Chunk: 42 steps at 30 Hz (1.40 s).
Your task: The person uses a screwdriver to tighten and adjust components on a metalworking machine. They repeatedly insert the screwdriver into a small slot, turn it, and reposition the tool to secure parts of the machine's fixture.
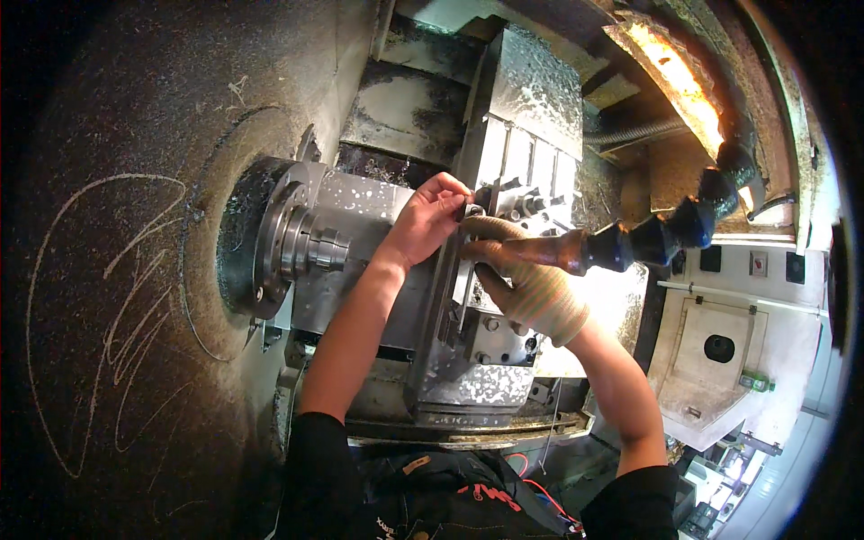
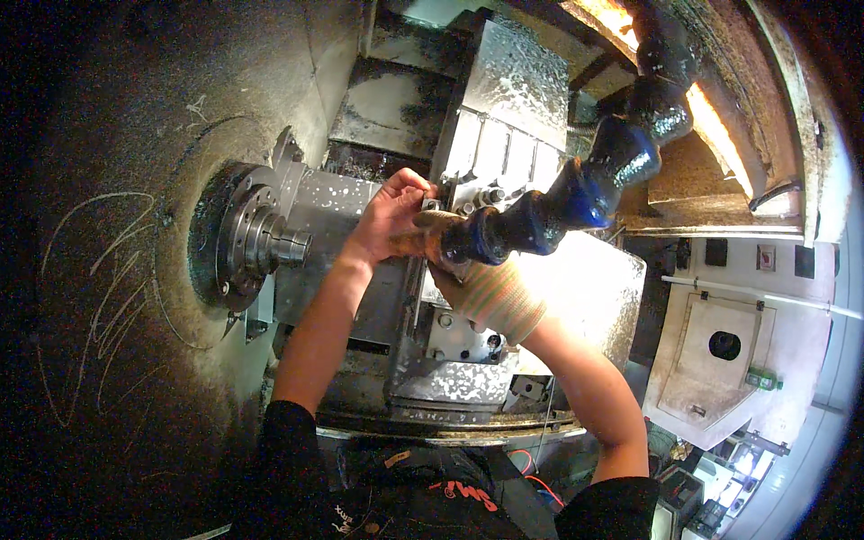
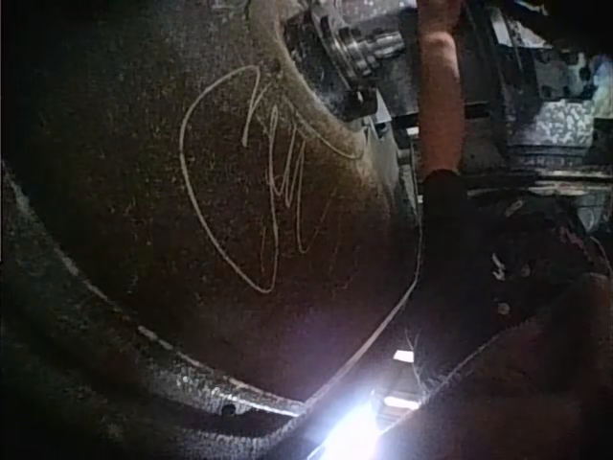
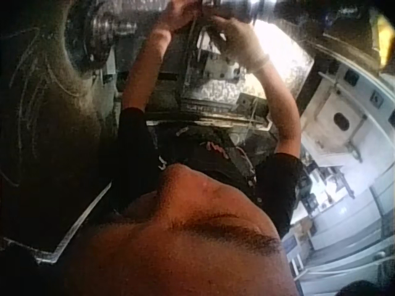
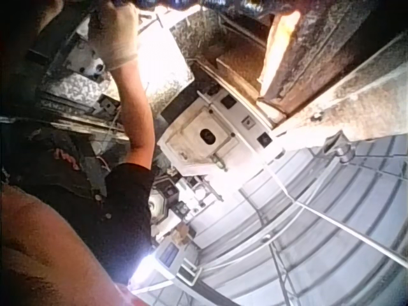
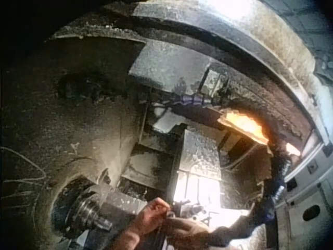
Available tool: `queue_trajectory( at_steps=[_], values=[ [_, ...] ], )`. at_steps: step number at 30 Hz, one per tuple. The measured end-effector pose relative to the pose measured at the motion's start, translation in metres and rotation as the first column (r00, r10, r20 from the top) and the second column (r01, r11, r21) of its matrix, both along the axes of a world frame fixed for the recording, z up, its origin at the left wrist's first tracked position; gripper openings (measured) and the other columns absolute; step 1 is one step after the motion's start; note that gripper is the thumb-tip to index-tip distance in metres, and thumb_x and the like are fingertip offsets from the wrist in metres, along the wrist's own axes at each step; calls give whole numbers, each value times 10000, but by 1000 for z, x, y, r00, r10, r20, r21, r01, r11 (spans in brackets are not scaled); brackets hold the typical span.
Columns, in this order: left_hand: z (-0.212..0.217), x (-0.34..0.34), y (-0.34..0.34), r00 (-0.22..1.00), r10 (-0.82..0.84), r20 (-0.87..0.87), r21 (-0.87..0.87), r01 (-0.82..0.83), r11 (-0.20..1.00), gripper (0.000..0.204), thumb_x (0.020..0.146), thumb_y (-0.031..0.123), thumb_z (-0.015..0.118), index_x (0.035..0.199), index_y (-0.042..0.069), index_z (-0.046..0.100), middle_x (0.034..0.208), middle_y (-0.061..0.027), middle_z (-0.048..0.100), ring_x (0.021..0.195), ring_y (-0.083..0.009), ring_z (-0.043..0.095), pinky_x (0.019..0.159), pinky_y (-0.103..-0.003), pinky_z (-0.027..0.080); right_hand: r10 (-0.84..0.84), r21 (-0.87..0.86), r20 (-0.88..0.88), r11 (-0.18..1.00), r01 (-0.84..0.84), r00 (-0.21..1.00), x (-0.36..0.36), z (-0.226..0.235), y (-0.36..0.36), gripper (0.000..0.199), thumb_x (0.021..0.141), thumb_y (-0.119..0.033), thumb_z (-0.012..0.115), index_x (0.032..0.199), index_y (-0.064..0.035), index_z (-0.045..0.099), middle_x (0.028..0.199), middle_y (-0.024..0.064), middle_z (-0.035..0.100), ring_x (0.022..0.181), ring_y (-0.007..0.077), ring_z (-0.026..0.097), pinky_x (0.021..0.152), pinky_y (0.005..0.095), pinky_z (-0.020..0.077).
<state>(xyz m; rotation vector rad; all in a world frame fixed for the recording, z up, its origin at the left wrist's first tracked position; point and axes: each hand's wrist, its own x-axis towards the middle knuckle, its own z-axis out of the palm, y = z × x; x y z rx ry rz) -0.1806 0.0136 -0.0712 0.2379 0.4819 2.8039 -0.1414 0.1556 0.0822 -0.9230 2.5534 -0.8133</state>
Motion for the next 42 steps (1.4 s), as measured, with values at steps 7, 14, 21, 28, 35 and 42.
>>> queue_trajectory(
  at_steps=[7,14,21,28,35,42],
  values=[
    [3,0,-1,1000,0,11,-47,1,999,34,876,72,542,907,59,548,864,-42,592,817,-111,556,746,-253,450,6,-48,78,999,-2,997,-2,-3,1,290,757,36,563,1029,-62,590,1170,131,514,986,290,557,800,332,477],
    [-6,-10,-4,994,-97,-52,56,100,993,42,853,47,548,895,45,548,866,-58,593,818,-120,558,759,-260,459,19,-55,157,998,-10,987,-4,-5,4,314,750,62,560,1041,-51,593,1199,157,492,1083,299,513,876,334,444],
    [-4,-10,-5,993,-117,-13,18,117,993,42,848,39,547,890,45,547,875,-62,594,829,-124,557,775,-266,457,32,40,71,999,-35,997,-4,-8,8,320,755,60,554,1051,-55,591,1221,156,477,1104,305,500,894,348,440],
    [-1,-10,-5,993,-119,12,46,118,992,85,838,33,557,918,60,556,881,-45,592,846,-119,550,789,-255,446,-50,-9,273,998,54,961,-3,4,0,314,759,34,564,1057,-61,593,1214,160,486,1113,310,495,908,362,435],
    [-10,-10,-3,995,-85,-44,56,87,995,88,841,16,547,916,57,573,894,-51,605,854,-123,561,797,-262,452,28,-14,154,1000,-26,988,-4,-2,5,335,747,43,566,1063,-63,592,1204,160,493,1108,317,495,915,358,425],
    [-15,-9,1,997,-14,-72,6,14,1000,65,851,54,560,913,57,581,915,-59,617,865,-129,572,805,-276,461,161,28,-67,987,-159,985,-9,-11,11,370,712,69,563,1053,-69,594,1151,136,525,1033,302,530,864,358,443]
  ],
)
